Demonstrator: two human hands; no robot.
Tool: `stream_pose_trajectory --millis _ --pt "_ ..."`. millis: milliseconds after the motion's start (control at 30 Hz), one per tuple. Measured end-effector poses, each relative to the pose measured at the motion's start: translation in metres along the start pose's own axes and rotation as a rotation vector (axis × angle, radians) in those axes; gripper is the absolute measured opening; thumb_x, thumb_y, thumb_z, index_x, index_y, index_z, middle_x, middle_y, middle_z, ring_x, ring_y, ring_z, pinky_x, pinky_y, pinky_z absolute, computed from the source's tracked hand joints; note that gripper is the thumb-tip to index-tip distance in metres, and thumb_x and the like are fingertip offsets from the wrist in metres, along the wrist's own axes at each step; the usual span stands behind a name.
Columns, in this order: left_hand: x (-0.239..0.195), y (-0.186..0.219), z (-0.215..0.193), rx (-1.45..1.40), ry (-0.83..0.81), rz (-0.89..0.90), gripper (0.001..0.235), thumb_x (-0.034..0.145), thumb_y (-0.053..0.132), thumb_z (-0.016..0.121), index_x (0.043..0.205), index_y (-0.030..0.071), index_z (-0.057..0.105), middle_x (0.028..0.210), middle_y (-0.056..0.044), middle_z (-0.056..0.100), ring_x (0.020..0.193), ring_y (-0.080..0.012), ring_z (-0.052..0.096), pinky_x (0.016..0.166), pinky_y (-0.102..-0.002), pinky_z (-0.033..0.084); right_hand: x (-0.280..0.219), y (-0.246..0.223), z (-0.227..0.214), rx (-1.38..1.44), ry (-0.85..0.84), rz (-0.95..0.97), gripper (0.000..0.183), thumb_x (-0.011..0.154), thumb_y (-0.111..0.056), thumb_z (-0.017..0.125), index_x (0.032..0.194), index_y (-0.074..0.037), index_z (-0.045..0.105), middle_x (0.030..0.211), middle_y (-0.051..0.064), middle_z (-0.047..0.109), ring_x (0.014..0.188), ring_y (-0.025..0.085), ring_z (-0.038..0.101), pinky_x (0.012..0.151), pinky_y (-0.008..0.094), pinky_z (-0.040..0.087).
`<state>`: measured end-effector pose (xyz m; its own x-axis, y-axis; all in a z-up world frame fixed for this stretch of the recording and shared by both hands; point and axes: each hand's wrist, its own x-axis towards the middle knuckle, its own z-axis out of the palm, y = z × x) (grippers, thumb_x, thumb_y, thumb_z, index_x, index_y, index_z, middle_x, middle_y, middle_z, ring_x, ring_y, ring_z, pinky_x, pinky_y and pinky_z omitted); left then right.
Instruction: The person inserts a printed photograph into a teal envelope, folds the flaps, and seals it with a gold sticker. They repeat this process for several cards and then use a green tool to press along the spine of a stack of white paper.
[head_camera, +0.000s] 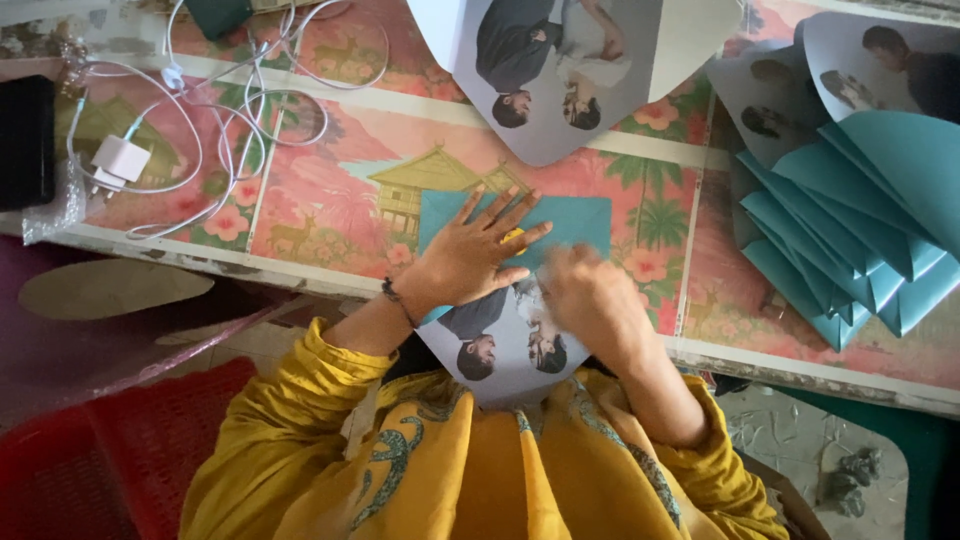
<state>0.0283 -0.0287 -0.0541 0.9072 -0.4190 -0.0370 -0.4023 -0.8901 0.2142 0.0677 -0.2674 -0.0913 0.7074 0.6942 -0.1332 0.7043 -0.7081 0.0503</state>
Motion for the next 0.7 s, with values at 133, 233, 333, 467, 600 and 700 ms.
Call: stream_pose_trajectory --millis 133,233,333,467,600,700 --pt "0.002 0.010 0.020 0.074 -0.040 -0.083 0.072 0.106 0.061 0.041 0.167 0.026 0.026 0.175 -0.012 0.017 0.162 -0.0320 0.015 0.129 -0.056 0.011 0.025 -0.012 -0.056 0.276 0.279 -0.055 0.041 0.105 -0.017 0.056 0.142 0.001 0.062 0.144 0.037 0.051 0.131 0.052 0.056 0.105 0.057 0.050" --pt "-0.006 0.013 0.000 0.043 0.011 -0.077 0.079 0.100 0.065 0.050 0.156 0.009 0.044 0.173 -0.018 0.019 0.160 -0.0362 0.018 0.129 -0.053 0.018 0.034 -0.006 -0.034 0.254 0.261 -0.071 0.069 0.110 -0.039 0.043 0.160 0.007 0.033 0.163 0.032 0.034 0.151 0.045 0.034 0.124 0.051 0.026" --pt "-0.024 0.004 -0.008 0.003 -0.045 -0.206 0.101 0.096 0.071 0.057 0.160 -0.004 0.032 0.166 -0.029 0.030 0.156 -0.0411 0.027 0.127 -0.051 0.023 0.026 0.004 -0.048 0.338 0.101 0.027 0.089 0.107 -0.063 0.034 0.164 0.005 0.025 0.165 0.032 0.030 0.154 0.044 0.029 0.126 0.054 0.021" --pt "-0.049 -0.007 -0.010 0.104 -0.008 -0.415 0.106 0.098 0.077 0.044 0.163 -0.005 0.022 0.168 -0.029 0.025 0.157 -0.0414 0.022 0.127 -0.051 0.019 0.024 0.014 -0.050 0.249 0.126 0.021 0.088 0.102 -0.061 0.048 0.161 0.003 0.034 0.163 0.027 0.037 0.151 0.042 0.036 0.124 0.053 0.026" --pt "-0.050 0.002 -0.022 0.038 0.059 -0.462 0.100 0.102 0.072 0.040 0.162 -0.007 0.025 0.167 -0.031 0.026 0.156 -0.0433 0.023 0.127 -0.054 0.017 0.031 0.026 -0.044 0.162 0.251 -0.082 0.090 0.090 -0.069 0.060 0.158 -0.011 0.047 0.133 0.017 0.049 0.127 0.037 0.051 0.111 0.051 0.037" --pt "-0.058 0.001 -0.021 -0.131 0.106 -0.454 0.085 0.107 0.061 0.038 0.165 -0.001 0.023 0.170 -0.025 0.024 0.157 -0.0395 0.024 0.127 -0.055 0.010 0.032 0.037 -0.055 0.168 0.165 0.001 0.091 0.080 -0.073 0.071 0.149 -0.016 0.055 0.108 0.006 0.041 0.104 0.029 0.044 0.092 0.048 0.042"
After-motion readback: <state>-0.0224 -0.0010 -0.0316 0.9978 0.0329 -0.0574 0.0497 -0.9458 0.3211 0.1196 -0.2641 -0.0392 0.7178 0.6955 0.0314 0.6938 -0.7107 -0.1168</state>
